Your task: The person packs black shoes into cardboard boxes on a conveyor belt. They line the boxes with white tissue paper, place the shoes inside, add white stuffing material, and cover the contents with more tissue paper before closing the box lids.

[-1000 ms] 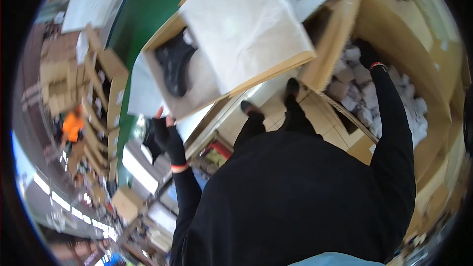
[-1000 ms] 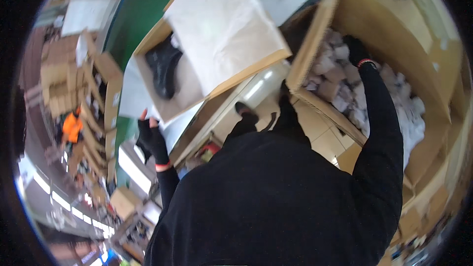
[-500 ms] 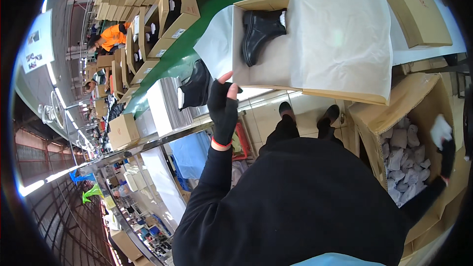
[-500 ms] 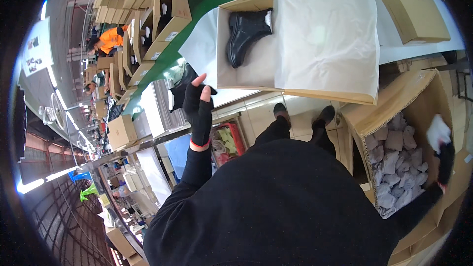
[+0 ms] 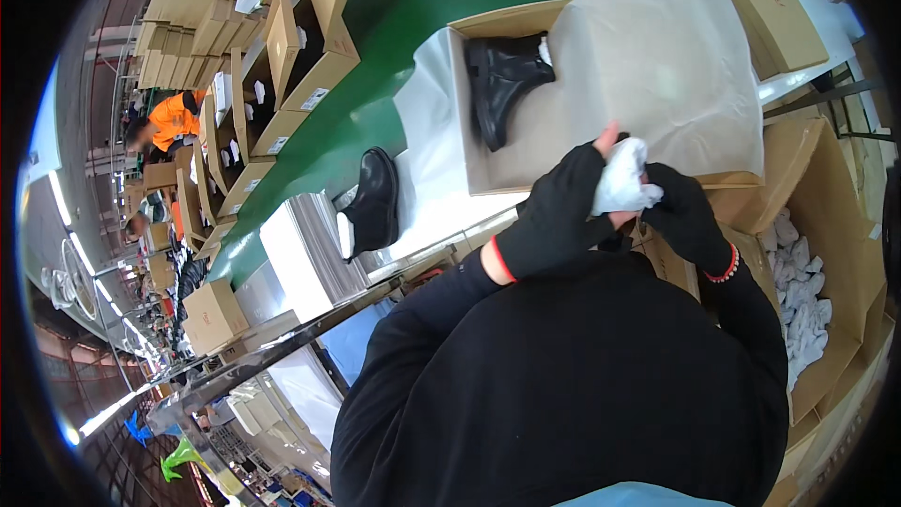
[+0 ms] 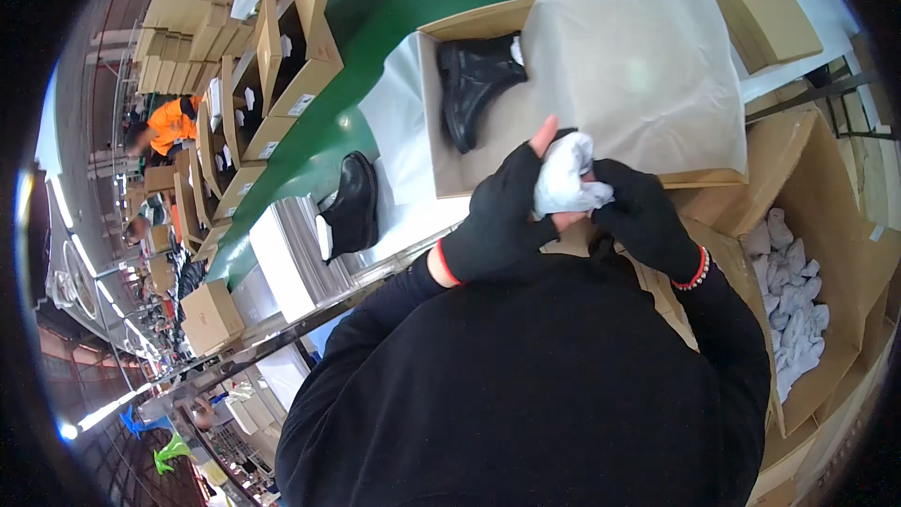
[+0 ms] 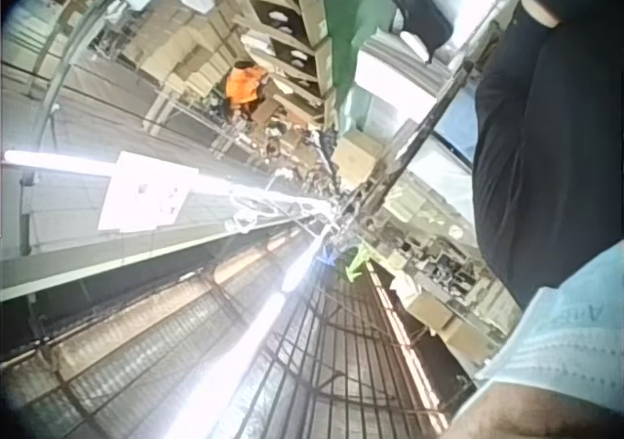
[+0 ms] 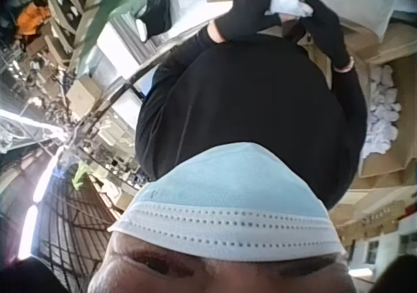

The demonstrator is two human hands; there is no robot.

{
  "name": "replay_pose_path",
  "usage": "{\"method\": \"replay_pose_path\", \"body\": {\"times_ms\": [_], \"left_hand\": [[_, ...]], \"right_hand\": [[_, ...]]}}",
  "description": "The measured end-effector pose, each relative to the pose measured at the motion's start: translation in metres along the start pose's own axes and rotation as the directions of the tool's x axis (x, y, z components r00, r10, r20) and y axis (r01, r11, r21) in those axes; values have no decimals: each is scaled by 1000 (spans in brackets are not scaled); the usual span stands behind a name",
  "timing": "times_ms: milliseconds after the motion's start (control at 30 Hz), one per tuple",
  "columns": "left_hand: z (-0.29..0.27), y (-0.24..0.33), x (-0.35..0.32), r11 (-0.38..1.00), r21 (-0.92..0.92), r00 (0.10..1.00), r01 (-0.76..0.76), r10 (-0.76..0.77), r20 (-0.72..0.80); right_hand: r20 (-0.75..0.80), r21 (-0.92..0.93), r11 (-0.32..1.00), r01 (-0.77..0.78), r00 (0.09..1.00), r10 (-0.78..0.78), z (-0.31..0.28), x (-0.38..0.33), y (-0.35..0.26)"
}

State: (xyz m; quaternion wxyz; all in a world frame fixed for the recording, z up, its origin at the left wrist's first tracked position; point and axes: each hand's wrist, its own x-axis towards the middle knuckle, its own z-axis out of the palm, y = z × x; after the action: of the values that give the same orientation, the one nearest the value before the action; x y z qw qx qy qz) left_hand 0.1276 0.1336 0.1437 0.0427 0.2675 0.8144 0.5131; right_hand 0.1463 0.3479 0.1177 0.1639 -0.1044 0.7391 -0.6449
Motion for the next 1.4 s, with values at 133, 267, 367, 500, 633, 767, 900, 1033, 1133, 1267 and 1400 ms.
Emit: {"method": "replay_pose_path", "body": {"times_ms": [133, 267, 367, 500, 633, 767, 900, 1033, 1133, 1267, 1400], "left_hand": [[-54, -72, -23, 932, 361, 995, -4, -32, 96], [-67, -159, -48, 849, 526, 996, -49, 3, 88], [-77, -165, -39, 764, 636, 988, -112, 20, 150], [-83, -197, -52, 732, 666, 976, -145, -3, 216], [-77, -218, -55, 738, 646, 978, -195, 102, 179], [-67, -233, -61, 669, 725, 975, -164, -4, 224], [-70, -229, -63, 589, 786, 946, -190, -104, 306], [-86, -214, -54, 742, 655, 947, -143, -90, 308], [-141, -178, -44, 893, 444, 993, 79, -109, 43], [-216, -207, -70, 764, 471, 811, 441, -115, -573], [-234, -285, -113, 784, 94, 697, 613, -481, -533]], "right_hand": [[168, -182, 983, 26, 986, 5, 32, 51, 9], [161, -538, 783, 313, 950, -269, 71, 125, 47], [272, -638, 659, 399, 917, -292, 107, 184, 81], [399, -754, 462, 466, 885, -242, 124, 237, 125], [336, -773, 558, 302, 941, -44, 131, 273, 163], [393, -789, 422, 447, 894, -214, 137, 272, 162], [381, -812, 405, 420, 907, -178, 138, 271, 146], [310, -678, 659, 326, 939, -147, 117, 240, 123], [241, -589, 699, 406, 913, -328, 83, 192, 110], [139, -582, 812, -49, 978, 159, 79, 129, 105], [286, -511, 859, -34, 936, 207, 124, 135, 143]]}}
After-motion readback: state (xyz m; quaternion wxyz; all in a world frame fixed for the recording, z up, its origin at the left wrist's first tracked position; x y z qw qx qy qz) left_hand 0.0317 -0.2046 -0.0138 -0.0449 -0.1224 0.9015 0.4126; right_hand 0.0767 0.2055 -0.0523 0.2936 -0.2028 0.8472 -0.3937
